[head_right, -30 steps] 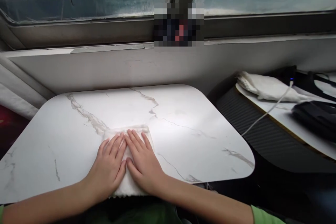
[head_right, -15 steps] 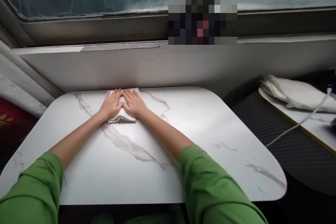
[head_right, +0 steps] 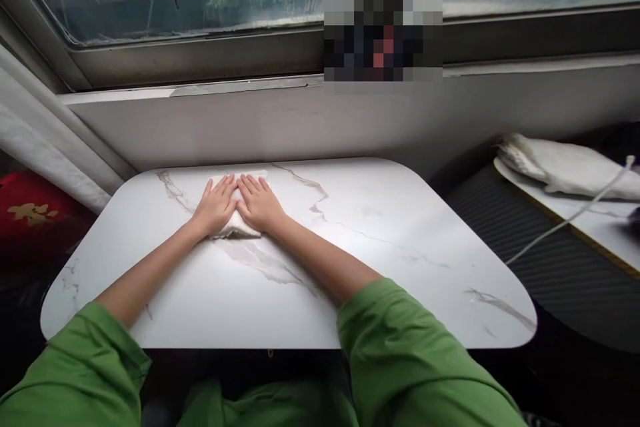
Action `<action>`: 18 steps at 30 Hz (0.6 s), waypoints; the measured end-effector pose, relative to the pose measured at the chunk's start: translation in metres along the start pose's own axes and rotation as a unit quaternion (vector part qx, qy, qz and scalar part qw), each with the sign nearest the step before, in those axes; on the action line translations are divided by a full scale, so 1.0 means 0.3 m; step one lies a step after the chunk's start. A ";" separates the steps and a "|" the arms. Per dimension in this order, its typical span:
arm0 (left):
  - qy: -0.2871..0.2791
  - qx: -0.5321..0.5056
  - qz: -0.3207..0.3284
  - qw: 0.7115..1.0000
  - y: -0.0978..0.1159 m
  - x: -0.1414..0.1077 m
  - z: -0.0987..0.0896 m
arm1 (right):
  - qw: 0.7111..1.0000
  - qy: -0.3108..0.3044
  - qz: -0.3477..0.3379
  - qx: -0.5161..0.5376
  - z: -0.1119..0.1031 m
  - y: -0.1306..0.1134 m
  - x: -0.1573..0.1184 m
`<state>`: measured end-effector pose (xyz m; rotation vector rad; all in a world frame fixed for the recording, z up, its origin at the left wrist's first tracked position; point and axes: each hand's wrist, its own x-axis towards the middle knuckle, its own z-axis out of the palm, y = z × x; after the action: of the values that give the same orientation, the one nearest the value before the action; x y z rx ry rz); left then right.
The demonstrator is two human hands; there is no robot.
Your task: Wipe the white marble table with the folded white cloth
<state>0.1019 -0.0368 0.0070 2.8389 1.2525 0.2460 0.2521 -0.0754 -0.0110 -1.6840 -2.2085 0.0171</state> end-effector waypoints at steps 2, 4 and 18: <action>-0.004 -0.003 0.023 1.000 0.043 -0.113 -0.012 | 1.000 0.009 -0.002 0.002 -0.012 -0.070 -0.110; -0.001 -0.009 0.046 0.999 0.086 -0.224 -0.024 | 1.000 0.011 -0.012 0.000 -0.025 -0.136 -0.218; -0.013 -0.025 0.002 1.000 -0.122 -0.105 -0.045 | 1.000 -0.004 -0.016 0.012 0.045 -0.151 0.031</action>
<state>0.0521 -0.0358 0.0129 2.7939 1.2178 0.2352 0.2040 -0.0769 -0.0107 -1.6381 -2.2318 0.0431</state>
